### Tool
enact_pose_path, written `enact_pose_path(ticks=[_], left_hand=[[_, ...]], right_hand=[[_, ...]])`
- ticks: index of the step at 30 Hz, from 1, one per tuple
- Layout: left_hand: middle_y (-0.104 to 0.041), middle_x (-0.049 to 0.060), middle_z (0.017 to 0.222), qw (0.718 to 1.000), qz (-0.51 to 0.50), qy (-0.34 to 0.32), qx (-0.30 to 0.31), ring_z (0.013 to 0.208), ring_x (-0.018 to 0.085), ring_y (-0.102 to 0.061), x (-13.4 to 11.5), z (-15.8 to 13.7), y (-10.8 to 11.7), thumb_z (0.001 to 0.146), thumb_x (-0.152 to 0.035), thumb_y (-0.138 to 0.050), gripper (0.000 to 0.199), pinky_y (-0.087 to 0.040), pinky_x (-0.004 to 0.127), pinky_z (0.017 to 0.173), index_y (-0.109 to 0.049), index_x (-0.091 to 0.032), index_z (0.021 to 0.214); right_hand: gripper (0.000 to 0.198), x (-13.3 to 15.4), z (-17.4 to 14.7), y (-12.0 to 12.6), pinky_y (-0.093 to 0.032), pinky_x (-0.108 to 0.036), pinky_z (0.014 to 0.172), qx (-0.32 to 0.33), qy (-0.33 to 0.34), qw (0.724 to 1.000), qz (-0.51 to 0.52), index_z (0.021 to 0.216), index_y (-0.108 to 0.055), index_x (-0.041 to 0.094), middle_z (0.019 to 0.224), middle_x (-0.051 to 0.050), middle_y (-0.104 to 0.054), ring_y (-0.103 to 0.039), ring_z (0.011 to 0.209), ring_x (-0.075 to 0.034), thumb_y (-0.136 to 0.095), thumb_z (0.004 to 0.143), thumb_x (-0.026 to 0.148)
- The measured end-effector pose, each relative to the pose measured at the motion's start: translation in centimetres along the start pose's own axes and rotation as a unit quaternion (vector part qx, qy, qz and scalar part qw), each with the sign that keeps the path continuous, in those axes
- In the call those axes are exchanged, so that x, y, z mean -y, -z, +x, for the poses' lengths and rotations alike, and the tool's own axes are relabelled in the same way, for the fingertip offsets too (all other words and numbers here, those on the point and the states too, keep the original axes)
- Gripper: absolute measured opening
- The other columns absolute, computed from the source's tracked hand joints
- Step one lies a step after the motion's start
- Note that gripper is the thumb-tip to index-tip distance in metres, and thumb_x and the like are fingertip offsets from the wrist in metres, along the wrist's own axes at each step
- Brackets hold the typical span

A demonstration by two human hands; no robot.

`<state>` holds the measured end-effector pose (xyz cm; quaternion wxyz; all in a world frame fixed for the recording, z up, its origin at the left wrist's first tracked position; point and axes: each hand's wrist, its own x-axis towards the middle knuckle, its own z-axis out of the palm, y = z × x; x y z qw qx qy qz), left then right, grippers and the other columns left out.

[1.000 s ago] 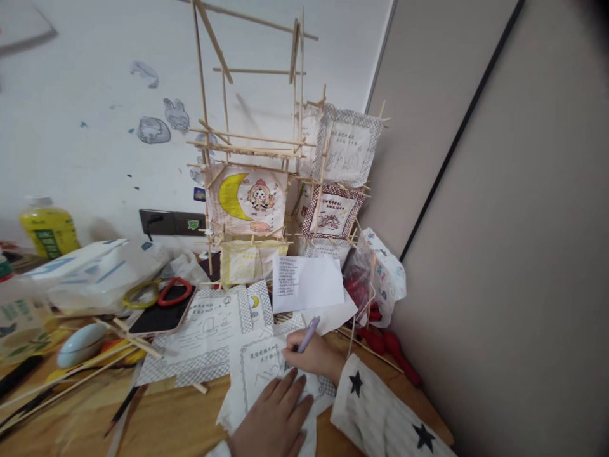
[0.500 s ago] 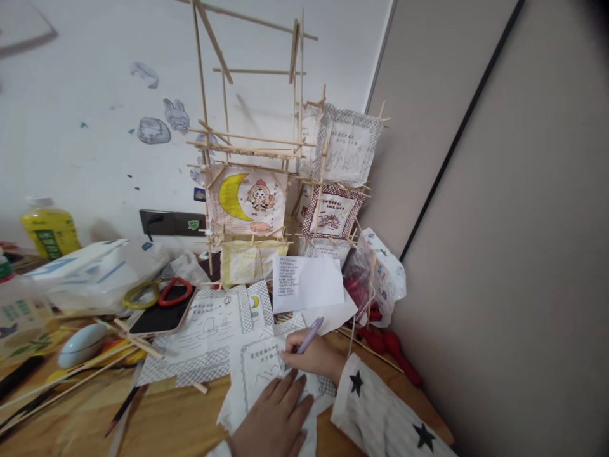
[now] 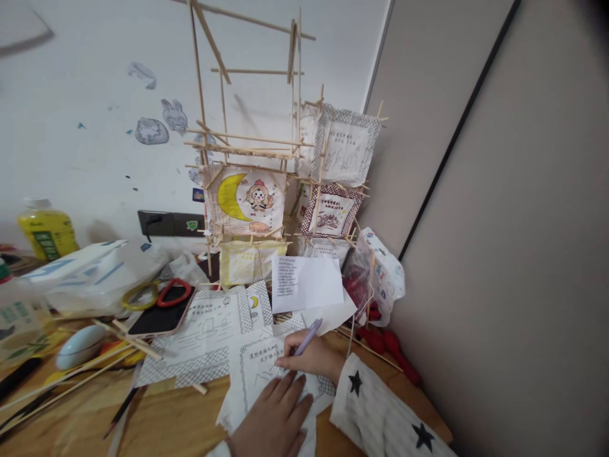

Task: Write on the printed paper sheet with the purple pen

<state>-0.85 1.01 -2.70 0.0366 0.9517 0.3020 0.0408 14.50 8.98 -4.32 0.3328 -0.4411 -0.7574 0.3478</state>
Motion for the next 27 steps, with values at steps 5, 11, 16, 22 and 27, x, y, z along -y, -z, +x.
enact_pose_path(ticks=[5, 11, 16, 22, 27], left_hand=[[-0.044, 0.013, 0.135, 1.0, 0.023, -0.009, -0.002, 0.121, 0.033, -0.041, 0.2, 0.0, -0.5, 0.077, -0.013, -0.053, 0.05, -0.035, 0.05, 0.096, -0.047, -0.02, 0.127], [-0.045, 0.011, 0.134, 0.999, 0.037, -0.017, -0.025, 0.119, 0.031, -0.043, 0.3, -0.1, -0.8, 0.077, -0.015, -0.055, 0.05, -0.037, 0.047, 0.096, -0.047, -0.021, 0.126], [-0.046, 0.012, 0.133, 0.999, 0.019, -0.015, -0.04, 0.119, 0.032, -0.043, 0.5, -0.2, -1.2, 0.079, -0.016, -0.054, 0.046, -0.035, 0.048, 0.096, -0.048, -0.021, 0.125], [-0.045, 0.012, 0.133, 0.999, 0.017, -0.019, -0.029, 0.119, 0.032, -0.043, 0.3, -0.2, -0.8, 0.079, -0.016, -0.054, 0.048, -0.035, 0.048, 0.096, -0.048, -0.02, 0.126], [-0.047, 0.012, 0.132, 0.999, 0.011, -0.021, -0.042, 0.119, 0.032, -0.043, 0.4, -0.1, -1.0, 0.078, -0.016, -0.054, 0.046, -0.036, 0.049, 0.096, -0.049, -0.02, 0.124]], right_hand=[[0.03, -0.3, 0.2, 0.0, -0.028, -0.019, 0.044, 0.012, -0.012, 1.0, 0.024, 0.057, -0.054, 0.016, 0.053, 0.006, -0.049, -0.041, 0.05, -0.008, -0.076, 0.064, 0.035], [0.036, -0.3, 0.3, 0.0, -0.031, -0.018, 0.044, 0.025, 0.002, 0.998, 0.051, 0.055, -0.052, 0.016, 0.054, 0.005, -0.051, -0.043, 0.052, -0.009, -0.079, 0.06, 0.04], [0.035, -0.2, 0.2, 0.0, -0.03, -0.018, 0.044, 0.023, -0.004, 0.999, 0.04, 0.055, -0.054, 0.015, 0.053, 0.005, -0.05, -0.043, 0.052, -0.009, -0.08, 0.059, 0.039], [0.033, 0.0, 0.1, 0.2, -0.03, -0.018, 0.044, 0.015, -0.014, 1.0, 0.02, 0.055, -0.053, 0.016, 0.053, 0.006, -0.049, -0.043, 0.051, -0.008, -0.078, 0.061, 0.035], [0.03, 0.7, 0.1, 0.2, -0.03, -0.018, 0.044, 0.005, -0.018, 1.0, 0.009, 0.053, -0.051, 0.016, 0.051, 0.007, -0.046, -0.041, 0.05, -0.008, -0.077, 0.063, 0.027]])
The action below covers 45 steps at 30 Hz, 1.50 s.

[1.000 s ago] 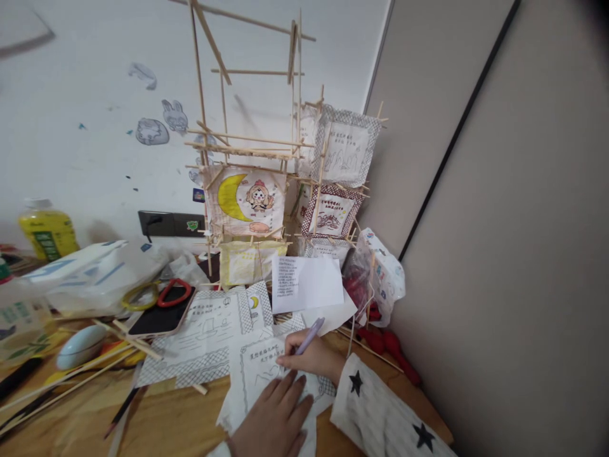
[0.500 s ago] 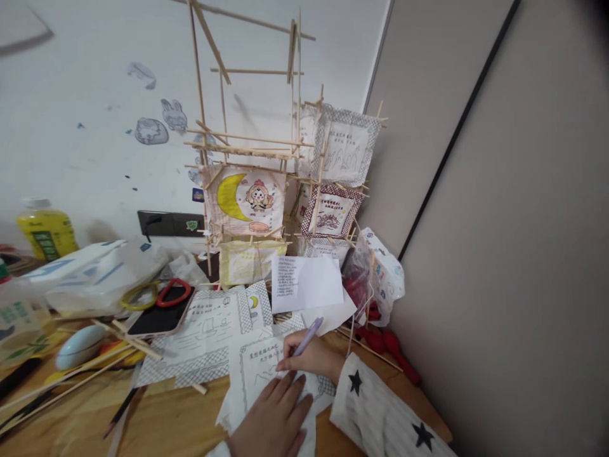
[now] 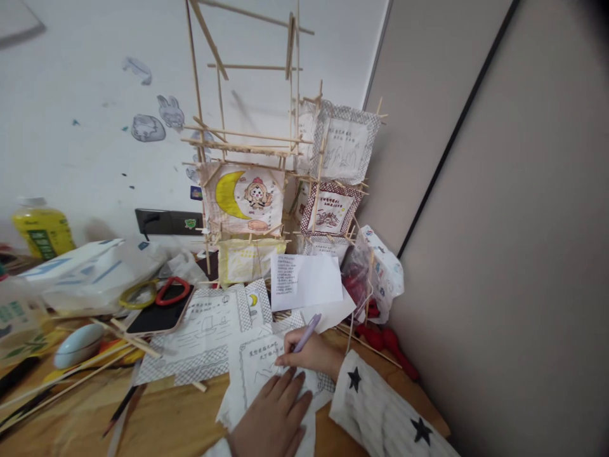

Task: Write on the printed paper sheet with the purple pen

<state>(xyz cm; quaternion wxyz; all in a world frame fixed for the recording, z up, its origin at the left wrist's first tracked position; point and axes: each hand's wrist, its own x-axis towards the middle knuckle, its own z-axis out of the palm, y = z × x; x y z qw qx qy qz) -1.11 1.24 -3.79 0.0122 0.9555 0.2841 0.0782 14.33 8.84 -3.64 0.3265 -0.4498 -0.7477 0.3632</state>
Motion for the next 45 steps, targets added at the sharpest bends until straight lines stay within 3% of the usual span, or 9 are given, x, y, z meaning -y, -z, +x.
enact_pose_path(ticks=[20, 30, 37, 45], left_hand=[[-0.047, 0.011, 0.132, 1.0, -0.003, -0.001, -0.013, 0.121, 0.031, -0.041, 0.1, -0.2, 0.1, 0.081, -0.017, -0.054, 0.043, -0.034, 0.048, 0.098, -0.049, -0.021, 0.123], [-0.044, 0.012, 0.134, 1.0, 0.0, 0.004, 0.006, 0.123, 0.033, -0.038, 0.0, -0.1, 0.1, 0.077, -0.012, -0.053, 0.048, -0.034, 0.05, 0.097, -0.048, -0.02, 0.125], [-0.044, 0.012, 0.135, 1.0, -0.007, 0.002, 0.014, 0.123, 0.033, -0.037, -0.1, -0.2, 0.5, 0.078, -0.011, -0.053, 0.049, -0.035, 0.05, 0.097, -0.048, -0.021, 0.125], [-0.045, 0.012, 0.134, 1.0, 0.002, -0.008, -0.021, 0.123, 0.031, -0.038, 0.3, -0.2, -0.6, 0.081, -0.014, -0.052, 0.045, -0.033, 0.048, 0.098, -0.047, -0.021, 0.125]], right_hand=[[0.033, -0.6, 0.1, -0.3, -0.029, -0.019, 0.045, -0.028, 0.017, 0.998, -0.055, 0.051, -0.044, 0.017, 0.05, 0.006, -0.04, -0.037, 0.051, -0.008, -0.066, 0.073, 0.029], [0.032, -1.0, 0.3, -0.5, -0.024, -0.019, 0.044, -0.048, 0.046, 0.995, -0.073, 0.049, -0.036, 0.018, 0.047, 0.008, -0.033, -0.032, 0.048, -0.007, -0.059, 0.071, 0.016], [0.03, -0.9, 0.2, -0.4, -0.025, -0.019, 0.045, -0.045, 0.041, 0.995, -0.083, 0.05, -0.036, 0.018, 0.048, 0.008, -0.034, -0.034, 0.049, -0.008, -0.058, 0.071, 0.016], [0.029, -0.8, 0.2, -0.3, -0.026, -0.019, 0.046, -0.031, 0.031, 0.996, -0.084, 0.05, -0.038, 0.018, 0.049, 0.008, -0.035, -0.034, 0.049, -0.008, -0.059, 0.071, 0.016]])
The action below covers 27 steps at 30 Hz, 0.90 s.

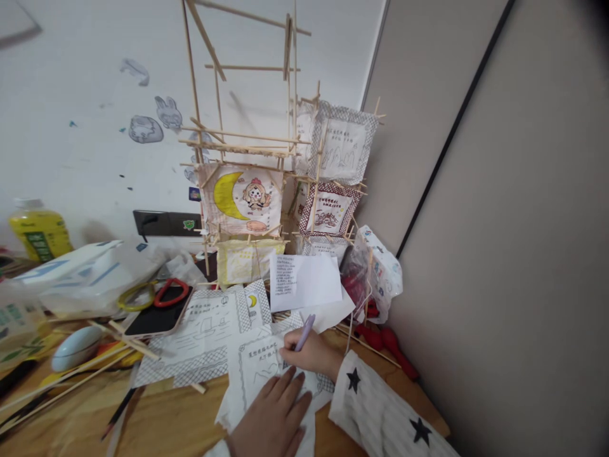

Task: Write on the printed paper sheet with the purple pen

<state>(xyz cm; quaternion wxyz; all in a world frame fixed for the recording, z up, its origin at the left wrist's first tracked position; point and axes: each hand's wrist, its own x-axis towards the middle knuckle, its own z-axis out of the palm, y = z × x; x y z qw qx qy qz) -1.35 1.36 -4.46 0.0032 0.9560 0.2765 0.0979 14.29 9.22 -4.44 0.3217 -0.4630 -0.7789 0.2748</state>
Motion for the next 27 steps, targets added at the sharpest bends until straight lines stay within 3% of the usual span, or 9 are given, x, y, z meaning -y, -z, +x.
enact_pose_path(ticks=[27], left_hand=[[-0.044, 0.012, 0.134, 0.999, 0.007, 0.014, 0.047, 0.125, 0.032, -0.036, -0.7, 0.2, 1.4, 0.077, -0.013, -0.055, 0.049, -0.035, 0.049, 0.097, -0.049, -0.02, 0.125]], right_hand=[[0.031, 0.2, -0.1, 0.0, -0.023, -0.021, 0.046, -0.032, 0.008, 0.999, 0.011, 0.048, -0.029, 0.018, 0.048, 0.007, -0.028, -0.03, 0.049, -0.008, -0.052, 0.068, 0.011]])
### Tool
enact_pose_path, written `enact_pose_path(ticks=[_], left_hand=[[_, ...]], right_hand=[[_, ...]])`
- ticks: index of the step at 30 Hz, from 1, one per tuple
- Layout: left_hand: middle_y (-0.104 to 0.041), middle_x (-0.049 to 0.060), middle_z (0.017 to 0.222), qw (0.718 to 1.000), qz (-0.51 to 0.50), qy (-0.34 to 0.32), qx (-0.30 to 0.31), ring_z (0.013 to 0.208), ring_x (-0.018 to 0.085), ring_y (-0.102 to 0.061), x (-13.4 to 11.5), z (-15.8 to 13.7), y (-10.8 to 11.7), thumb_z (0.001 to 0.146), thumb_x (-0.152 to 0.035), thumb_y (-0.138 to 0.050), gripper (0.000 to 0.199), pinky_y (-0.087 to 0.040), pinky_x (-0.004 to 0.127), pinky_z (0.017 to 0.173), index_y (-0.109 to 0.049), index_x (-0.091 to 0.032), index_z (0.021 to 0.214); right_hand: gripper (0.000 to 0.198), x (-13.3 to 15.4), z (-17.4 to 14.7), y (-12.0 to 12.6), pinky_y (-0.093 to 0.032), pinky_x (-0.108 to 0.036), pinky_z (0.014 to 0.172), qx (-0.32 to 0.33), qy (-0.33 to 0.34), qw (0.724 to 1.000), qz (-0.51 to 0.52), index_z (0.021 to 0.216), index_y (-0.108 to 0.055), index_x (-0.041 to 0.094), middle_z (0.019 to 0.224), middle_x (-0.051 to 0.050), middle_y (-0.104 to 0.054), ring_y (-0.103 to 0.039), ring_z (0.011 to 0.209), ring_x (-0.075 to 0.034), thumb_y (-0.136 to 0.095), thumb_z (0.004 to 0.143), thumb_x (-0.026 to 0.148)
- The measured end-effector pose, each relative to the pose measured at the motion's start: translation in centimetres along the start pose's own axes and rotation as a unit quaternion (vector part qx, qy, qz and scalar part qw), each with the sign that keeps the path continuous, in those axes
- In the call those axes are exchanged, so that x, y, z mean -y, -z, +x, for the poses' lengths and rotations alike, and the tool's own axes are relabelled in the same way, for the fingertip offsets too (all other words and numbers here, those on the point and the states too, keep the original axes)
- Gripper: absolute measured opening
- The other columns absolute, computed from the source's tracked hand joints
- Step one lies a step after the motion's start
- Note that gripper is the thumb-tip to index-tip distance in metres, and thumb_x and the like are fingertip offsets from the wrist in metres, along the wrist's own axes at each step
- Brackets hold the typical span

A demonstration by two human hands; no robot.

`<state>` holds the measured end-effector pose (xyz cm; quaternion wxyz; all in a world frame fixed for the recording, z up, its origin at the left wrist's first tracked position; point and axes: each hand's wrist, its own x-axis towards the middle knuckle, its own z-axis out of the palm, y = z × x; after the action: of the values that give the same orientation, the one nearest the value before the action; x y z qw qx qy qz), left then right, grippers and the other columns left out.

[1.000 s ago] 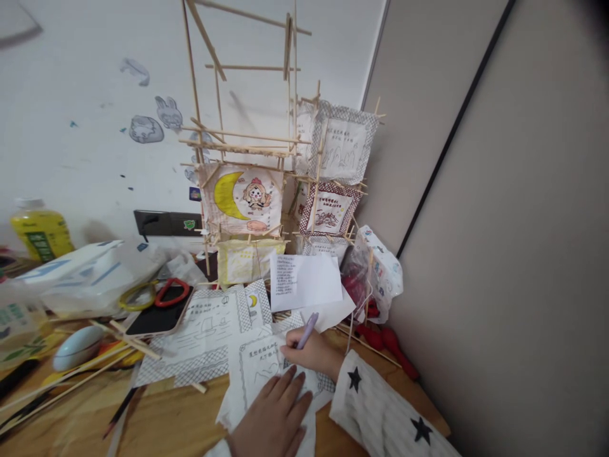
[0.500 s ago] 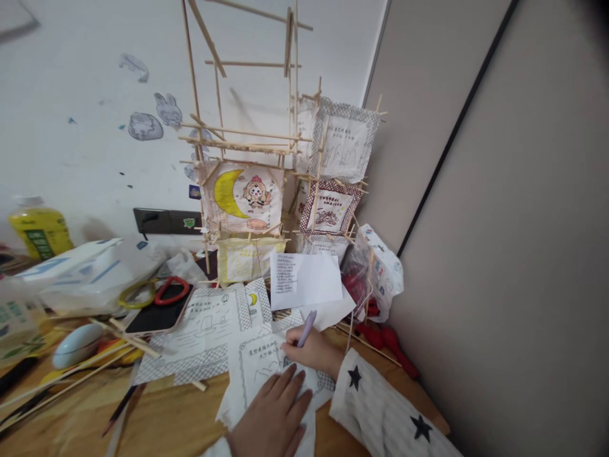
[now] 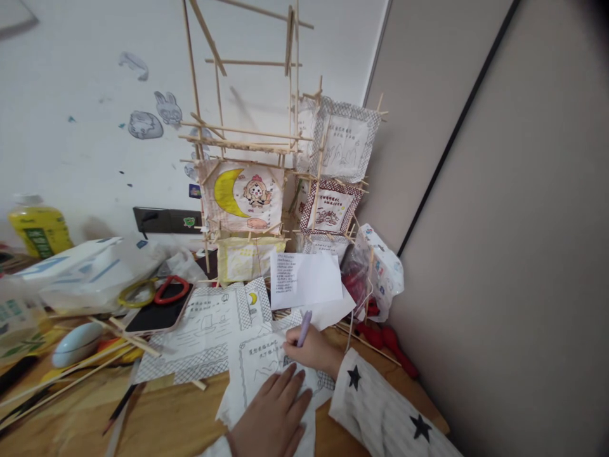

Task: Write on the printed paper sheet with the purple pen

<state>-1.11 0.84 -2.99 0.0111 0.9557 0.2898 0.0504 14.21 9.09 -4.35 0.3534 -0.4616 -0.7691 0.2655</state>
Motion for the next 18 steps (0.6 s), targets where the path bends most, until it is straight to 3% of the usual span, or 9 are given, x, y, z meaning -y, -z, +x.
enact_pose_path(ticks=[18], left_hand=[[-0.046, 0.012, 0.133, 0.999, 0.004, -0.01, -0.03, 0.124, 0.033, -0.036, 0.35, 0.02, -0.81, 0.078, -0.015, -0.054, 0.047, -0.036, 0.049, 0.097, -0.049, -0.02, 0.124]], right_hand=[[0.028, -0.62, 0.13, -0.08, -0.023, -0.02, 0.046, -0.004, -0.014, 1.0, -0.01, 0.048, -0.031, 0.018, 0.047, 0.008, -0.03, -0.031, 0.049, -0.008, -0.05, 0.068, 0.01]])
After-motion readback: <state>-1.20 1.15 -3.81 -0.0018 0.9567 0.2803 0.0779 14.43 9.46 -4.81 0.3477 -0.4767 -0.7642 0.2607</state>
